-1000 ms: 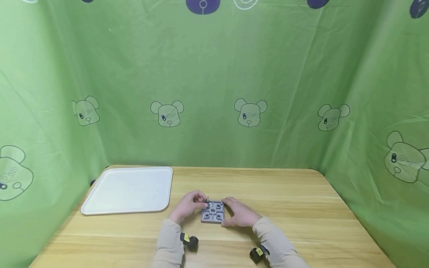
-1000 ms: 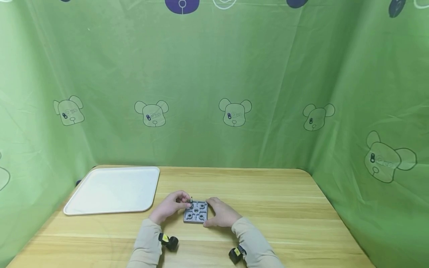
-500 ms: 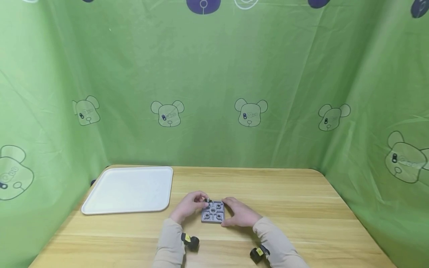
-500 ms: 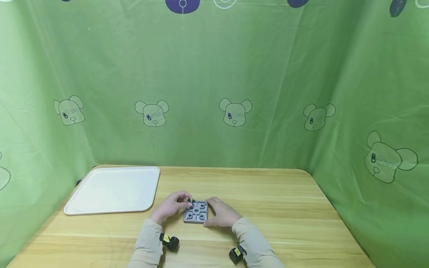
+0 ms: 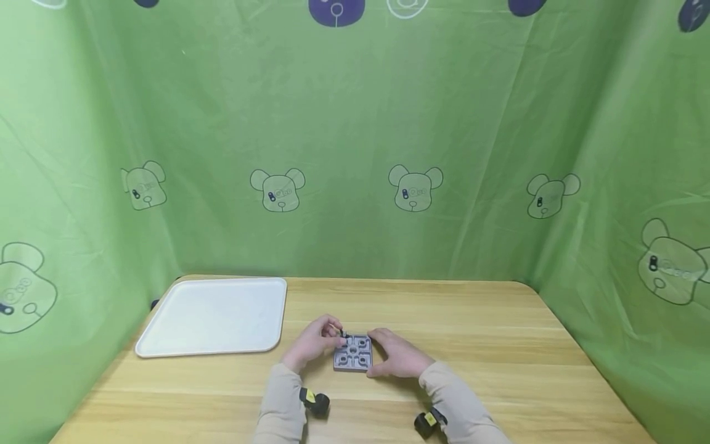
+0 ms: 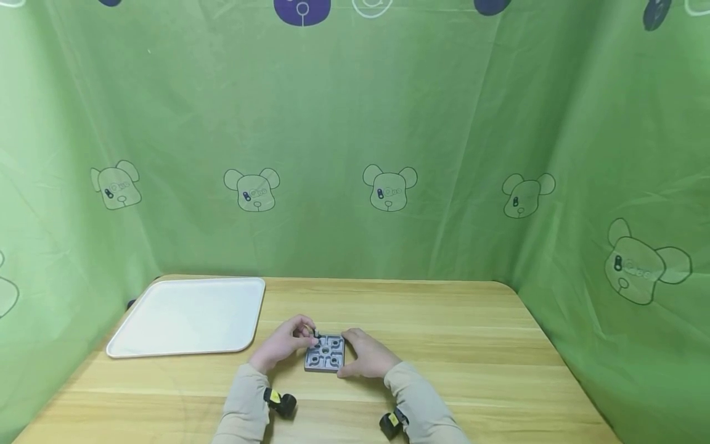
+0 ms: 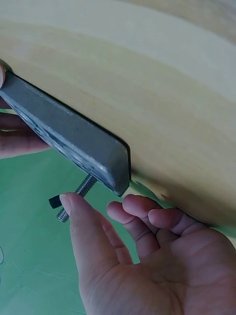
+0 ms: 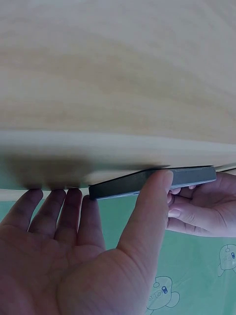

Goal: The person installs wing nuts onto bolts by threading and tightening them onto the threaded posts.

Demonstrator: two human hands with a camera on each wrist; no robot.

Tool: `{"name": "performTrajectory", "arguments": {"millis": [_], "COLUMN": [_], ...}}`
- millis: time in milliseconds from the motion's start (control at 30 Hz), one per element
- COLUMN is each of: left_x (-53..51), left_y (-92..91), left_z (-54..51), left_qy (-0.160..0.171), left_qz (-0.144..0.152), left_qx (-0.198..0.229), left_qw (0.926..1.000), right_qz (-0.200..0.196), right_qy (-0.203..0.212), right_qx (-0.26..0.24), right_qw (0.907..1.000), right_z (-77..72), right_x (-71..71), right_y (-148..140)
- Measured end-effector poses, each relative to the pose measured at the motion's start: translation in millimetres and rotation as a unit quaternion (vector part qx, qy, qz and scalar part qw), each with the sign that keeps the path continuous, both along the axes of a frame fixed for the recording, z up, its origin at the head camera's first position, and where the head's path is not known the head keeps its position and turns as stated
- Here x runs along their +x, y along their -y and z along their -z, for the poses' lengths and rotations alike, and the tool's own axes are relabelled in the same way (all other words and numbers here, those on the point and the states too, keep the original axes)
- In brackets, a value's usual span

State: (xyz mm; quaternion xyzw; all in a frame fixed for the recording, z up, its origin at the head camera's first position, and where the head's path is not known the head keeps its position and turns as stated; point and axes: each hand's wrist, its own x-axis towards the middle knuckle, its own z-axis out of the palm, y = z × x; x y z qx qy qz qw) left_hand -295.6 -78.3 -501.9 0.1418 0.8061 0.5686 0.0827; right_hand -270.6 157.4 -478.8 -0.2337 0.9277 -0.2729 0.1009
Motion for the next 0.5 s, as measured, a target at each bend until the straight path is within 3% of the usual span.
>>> {"name": "performTrajectory", "arguments": {"millis": [500], "left_x": [-1.6], "left_y": [0.2], "left_z": [1.6], "left_qy": [0.001], "left_qz": [0.0], "left_qx": [0.008], "left_qw": [1.0], "right_qz": [-0.003], "right_qy": [-0.003], "right_qx": [-0.005], "right_qw": [1.0], "right_z": [-0.4], "right_x": [0.2], "right_y": [0.4]}}
